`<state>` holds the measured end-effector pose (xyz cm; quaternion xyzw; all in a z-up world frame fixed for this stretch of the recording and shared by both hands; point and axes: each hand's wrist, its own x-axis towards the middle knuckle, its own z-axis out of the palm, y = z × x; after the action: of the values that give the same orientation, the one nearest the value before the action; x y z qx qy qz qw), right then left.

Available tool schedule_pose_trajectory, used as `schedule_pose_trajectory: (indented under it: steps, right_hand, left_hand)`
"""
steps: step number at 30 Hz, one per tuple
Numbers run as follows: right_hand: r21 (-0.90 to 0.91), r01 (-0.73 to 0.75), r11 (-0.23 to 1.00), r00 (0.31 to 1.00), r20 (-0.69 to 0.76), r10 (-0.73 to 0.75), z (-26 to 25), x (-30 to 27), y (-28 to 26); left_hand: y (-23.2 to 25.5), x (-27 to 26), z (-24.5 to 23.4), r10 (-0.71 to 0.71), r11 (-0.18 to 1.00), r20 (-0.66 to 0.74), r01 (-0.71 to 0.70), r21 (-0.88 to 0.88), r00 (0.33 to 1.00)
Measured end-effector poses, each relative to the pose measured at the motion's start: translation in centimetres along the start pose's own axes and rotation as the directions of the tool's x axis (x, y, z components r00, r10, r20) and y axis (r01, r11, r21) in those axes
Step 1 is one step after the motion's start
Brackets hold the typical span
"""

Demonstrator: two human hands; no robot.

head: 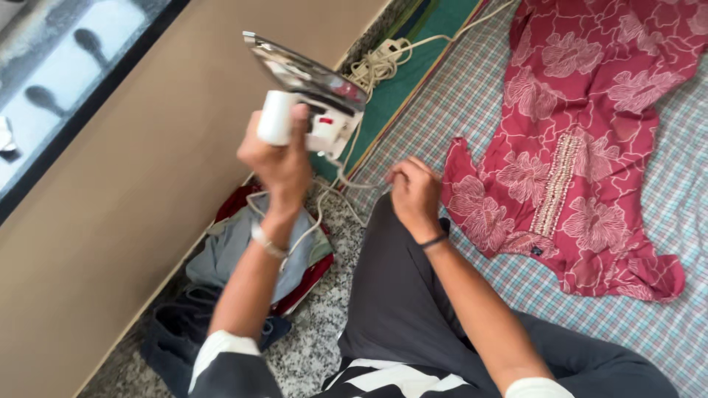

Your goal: The person sits cross-legged and unfolds a pink floral garment on a checkered surface. They plug in an electric iron and then iron a section of the garment, smoothing the fabric with their hands between passes.

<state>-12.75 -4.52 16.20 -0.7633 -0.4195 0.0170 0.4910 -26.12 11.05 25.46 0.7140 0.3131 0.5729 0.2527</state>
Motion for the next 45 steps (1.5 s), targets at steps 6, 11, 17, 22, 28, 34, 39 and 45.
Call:
schedule_pose_trajectory:
  steps: [6, 11, 17, 22, 28, 34, 39, 45]
  right_hand:
    - [0.087, -0.127, 0.988, 0.985, 0.125, 0.115, -2.6, 2.5, -1.7]
    - [0.543, -0.477, 0.691, 0.858, 0.115, 0.501, 0.9, 4.5, 4.6]
    - [0.674, -0.620, 0.402, 0.645, 0.147, 0.750, 1.4, 3.1, 12.9]
    - [0.479, -0.631, 0.610, 0.738, 0.131, 0.661, 1.6, 2.3, 12.0]
    - [0.104, -0.615, 0.781, 0.787, 0.034, 0.615, 1.9, 1.6, 12.2]
    - [0.044, -0.451, 0.891, 0.892, -0.006, 0.452, 0.7, -0.6, 14.0]
    - [-0.014, -0.530, 0.848, 0.847, 0.043, 0.530, 0.3, -0.6, 14.1]
    - [0.059, -0.345, 0.937, 0.937, 0.072, 0.341, 0.1, -1.7, 14.6]
  left_hand:
    - [-3.3, -7.8, 12.4, 0.074, 0.977, 0.063, -0.085, 0.197, 0.995]
    - [-5.4, -11.7, 16.5, 0.150, 0.988, 0.429, -0.153, -0.027, 0.891]
    - [-9.0, -9.9, 16.1, 0.485, 0.871, 0.725, -0.195, -0.451, 0.488]
    - [-16.8, -6.6, 16.4, -0.117, 0.979, 0.557, 0.000, 0.206, 0.822]
    - [-21.1, -7.0, 19.7, -0.130, 0.955, 0.756, -0.124, 0.270, 0.641]
    - [-18.3, -3.1, 18.6, 0.026, 0.975, 0.414, 0.068, -0.211, 0.910]
    - [-21.8, 1.2, 14.4, -0.032, 0.781, 0.515, -0.300, 0.547, 0.857]
    - [-26.4, -2.2, 14.2, 0.003, 0.911, 0.719, -0.298, 0.284, 0.695]
